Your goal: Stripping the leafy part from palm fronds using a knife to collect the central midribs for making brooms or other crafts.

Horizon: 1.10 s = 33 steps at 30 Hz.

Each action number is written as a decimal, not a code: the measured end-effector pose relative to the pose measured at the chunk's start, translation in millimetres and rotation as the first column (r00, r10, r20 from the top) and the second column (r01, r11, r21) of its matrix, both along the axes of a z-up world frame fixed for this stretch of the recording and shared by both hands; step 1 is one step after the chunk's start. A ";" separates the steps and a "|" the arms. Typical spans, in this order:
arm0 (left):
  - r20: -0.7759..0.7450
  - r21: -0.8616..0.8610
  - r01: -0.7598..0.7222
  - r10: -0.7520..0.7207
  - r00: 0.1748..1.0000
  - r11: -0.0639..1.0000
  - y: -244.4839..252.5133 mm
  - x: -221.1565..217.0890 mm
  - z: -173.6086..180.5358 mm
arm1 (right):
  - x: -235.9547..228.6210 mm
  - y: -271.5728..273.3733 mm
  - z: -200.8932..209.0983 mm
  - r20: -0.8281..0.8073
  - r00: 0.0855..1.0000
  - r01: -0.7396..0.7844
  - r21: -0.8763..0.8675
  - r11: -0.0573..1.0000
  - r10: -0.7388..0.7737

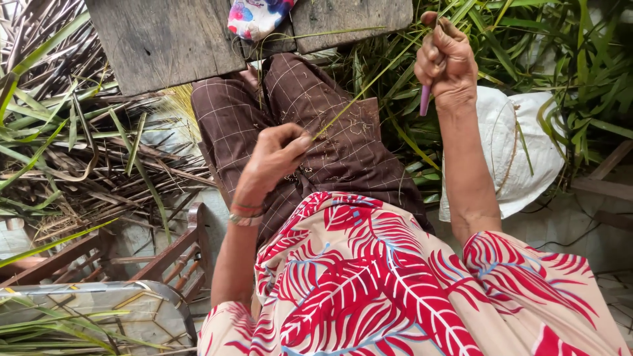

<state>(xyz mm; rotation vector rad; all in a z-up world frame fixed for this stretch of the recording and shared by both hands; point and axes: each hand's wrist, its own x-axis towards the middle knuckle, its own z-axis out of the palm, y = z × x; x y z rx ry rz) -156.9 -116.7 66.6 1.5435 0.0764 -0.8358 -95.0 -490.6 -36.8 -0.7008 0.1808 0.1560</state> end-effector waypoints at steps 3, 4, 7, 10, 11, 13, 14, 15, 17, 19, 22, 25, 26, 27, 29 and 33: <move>-0.001 0.069 0.086 -0.086 0.996 0.994 38.6 -4.0 -7.2 | 5.3 -12.2 -6.1 0.006 1.000 0.002 -0.062 0.998 -0.001; -0.001 0.067 0.089 -0.089 0.996 0.994 45.8 -6.8 -4.4 | 6.6 -14.4 -4.4 0.006 1.000 0.004 -0.063 0.998 -0.004; -0.101 -0.073 -0.014 0.007 0.995 0.997 68.6 -13.0 -2.3 | 12.4 -20.1 -1.4 -0.041 0.998 0.036 -0.115 0.993 -0.041; -0.161 0.037 -0.027 0.033 0.986 0.999 91.9 -16.8 -12.2 | 18.0 -32.7 -6.5 -0.034 0.999 0.027 -0.131 0.991 -0.032; -0.168 0.024 -0.044 0.047 0.985 0.999 100.1 -17.9 -14.2 | 19.4 -40.5 -11.6 -0.059 0.994 0.081 -0.133 0.988 -0.090; -0.175 0.011 -0.060 0.061 0.983 0.998 116.8 -20.4 -18.1 | 21.9 -53.3 -14.3 -0.082 0.986 0.135 -0.136 0.981 -0.147; -0.157 -0.008 -0.055 0.053 0.986 0.998 125.3 -21.9 -20.1 | 22.9 -58.2 -12.1 -0.095 0.974 0.185 -0.180 0.966 -0.205; -0.139 -0.027 -0.050 0.046 0.989 0.998 133.8 -23.7 -22.2 | 24.4 -63.0 -9.7 -0.106 0.960 0.232 -0.225 0.946 -0.261; -0.118 -0.006 -0.069 0.068 0.991 0.998 140.6 -25.2 -15.5 | 27.4 -82.6 -13.3 -0.128 0.954 0.231 -0.269 0.935 -0.273; -0.097 0.014 -0.090 0.091 0.991 0.996 144.5 -25.3 -10.9 | 30.3 -97.9 -17.1 -0.150 0.947 0.227 -0.313 0.922 -0.284; -0.101 0.022 -0.082 0.083 0.991 0.996 144.9 -23.6 -7.1 | 35.6 -117.2 -24.8 -0.159 0.906 0.311 -0.377 0.872 -0.391; -0.089 0.063 -0.088 0.093 0.992 0.994 149.3 -19.3 -3.2 | 40.1 -148.8 -38.3 -0.141 0.832 0.456 -0.375 0.807 -0.536; -0.064 0.076 -0.116 0.121 0.991 0.990 153.8 -18.3 -2.7 | 40.3 -164.3 -44.5 -0.152 0.776 0.543 -0.333 0.771 -0.612; -0.045 0.093 -0.144 0.149 0.988 0.985 159.3 -20.0 -1.4 | 37.1 -178.5 -52.5 -0.172 0.712 0.623 -0.293 0.725 -0.681; -0.010 0.117 -0.126 0.128 0.992 0.985 153.5 -18.4 2.2 | 26.5 -168.7 -27.6 -0.128 0.734 0.568 -0.424 0.705 -0.667; 0.268 0.327 0.037 -0.130 0.955 0.944 91.9 9.2 20.5 | 7.3 -36.8 75.6 -0.083 0.919 0.234 -0.673 0.701 -0.386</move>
